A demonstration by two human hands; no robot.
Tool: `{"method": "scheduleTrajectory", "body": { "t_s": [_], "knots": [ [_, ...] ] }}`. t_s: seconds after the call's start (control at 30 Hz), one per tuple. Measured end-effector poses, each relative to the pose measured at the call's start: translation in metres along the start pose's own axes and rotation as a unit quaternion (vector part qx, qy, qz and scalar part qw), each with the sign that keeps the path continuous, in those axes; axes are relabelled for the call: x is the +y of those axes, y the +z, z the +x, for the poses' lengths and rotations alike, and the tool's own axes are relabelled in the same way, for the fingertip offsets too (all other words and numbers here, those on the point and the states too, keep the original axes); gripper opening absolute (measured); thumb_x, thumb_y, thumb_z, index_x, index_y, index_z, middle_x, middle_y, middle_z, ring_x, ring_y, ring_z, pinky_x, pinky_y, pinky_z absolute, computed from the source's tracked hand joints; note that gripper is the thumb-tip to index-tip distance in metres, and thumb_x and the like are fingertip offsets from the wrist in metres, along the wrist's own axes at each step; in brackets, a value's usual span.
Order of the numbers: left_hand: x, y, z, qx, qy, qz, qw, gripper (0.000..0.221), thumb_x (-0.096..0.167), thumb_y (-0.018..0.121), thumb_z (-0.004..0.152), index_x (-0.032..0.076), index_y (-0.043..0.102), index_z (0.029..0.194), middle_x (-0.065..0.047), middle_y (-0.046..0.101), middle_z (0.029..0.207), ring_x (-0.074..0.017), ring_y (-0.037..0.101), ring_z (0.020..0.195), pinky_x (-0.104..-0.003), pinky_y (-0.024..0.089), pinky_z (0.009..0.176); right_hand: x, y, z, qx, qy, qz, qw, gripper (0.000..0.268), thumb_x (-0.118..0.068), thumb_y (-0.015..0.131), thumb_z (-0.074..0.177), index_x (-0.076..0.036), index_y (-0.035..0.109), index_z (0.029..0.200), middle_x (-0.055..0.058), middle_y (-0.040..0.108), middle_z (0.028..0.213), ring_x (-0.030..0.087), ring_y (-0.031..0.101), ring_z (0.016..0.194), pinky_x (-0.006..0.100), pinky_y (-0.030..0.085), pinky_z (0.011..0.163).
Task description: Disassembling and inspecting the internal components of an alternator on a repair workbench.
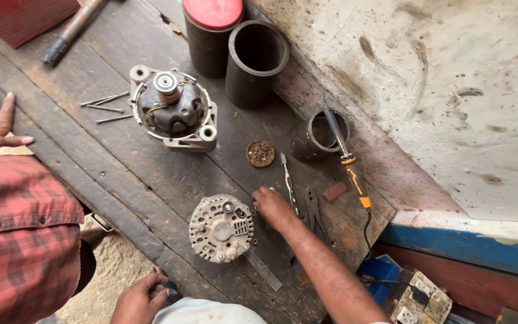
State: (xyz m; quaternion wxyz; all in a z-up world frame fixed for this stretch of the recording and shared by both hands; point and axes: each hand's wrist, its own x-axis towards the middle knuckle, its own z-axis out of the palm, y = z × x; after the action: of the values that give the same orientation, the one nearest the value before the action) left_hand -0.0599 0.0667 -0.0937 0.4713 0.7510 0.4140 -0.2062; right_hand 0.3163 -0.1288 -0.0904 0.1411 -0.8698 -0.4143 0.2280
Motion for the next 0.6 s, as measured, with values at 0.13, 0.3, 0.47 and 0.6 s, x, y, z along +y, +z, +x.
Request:
{"method": "scheduleTrajectory", "body": {
  "t_s": [0.13,0.3,0.47,0.6],
  "knots": [
    [0.01,-0.001,-0.012,0.031,0.006,-0.025,0.999,0.032,0.021,0.084,0.082,0.009,0.076,0.11,-0.008,0.082,0.085,-0.0171,0.077,0.083,-0.032,0.062,0.082,0.005,-0.005,-0.006,0.037,-0.047,-0.004,0.998,0.019,-0.015,0.074,0.09,-0.004,0.066,0.102,0.014,0.066,0.1,0.036,0.066,0.095,0.047,0.054,0.082],
    [0.043,-0.017,-0.032,0.037,0.026,-0.063,0.997,0.027,0.022,0.081,0.082,0.009,0.077,0.105,-0.007,0.082,0.086,-0.0183,0.076,0.082,-0.032,0.062,0.08,-0.037,-0.043,-0.048,0.093,0.121,0.199,0.968,0.021,-0.019,0.074,0.089,-0.006,0.07,0.105,0.007,0.073,0.101,0.023,0.073,0.093,0.037,0.057,0.082],
    [0.073,-0.024,-0.044,0.074,0.171,-0.037,0.982,0.027,0.028,0.08,0.081,0.013,0.075,0.102,-0.008,0.074,0.107,-0.0212,0.073,0.1,-0.034,0.058,0.089,-0.11,-0.062,-0.124,0.098,0.121,0.353,0.922,0.02,-0.016,0.078,0.082,-0.006,0.072,0.099,0.004,0.073,0.095,0.019,0.068,0.093,0.032,0.055,0.086],
    [0.113,-0.033,-0.043,0.162,0.335,0.012,0.928,0.036,0.028,0.087,0.073,0.017,0.075,0.106,-0.015,0.053,0.142,-0.0371,0.049,0.133,-0.05,0.041,0.108,-0.155,-0.052,-0.137,0.122,-0.017,0.291,0.949,0.015,-0.013,0.08,0.081,-0.004,0.075,0.093,0.007,0.067,0.106,0.022,0.065,0.107,0.036,0.05,0.097]
  ]
}}
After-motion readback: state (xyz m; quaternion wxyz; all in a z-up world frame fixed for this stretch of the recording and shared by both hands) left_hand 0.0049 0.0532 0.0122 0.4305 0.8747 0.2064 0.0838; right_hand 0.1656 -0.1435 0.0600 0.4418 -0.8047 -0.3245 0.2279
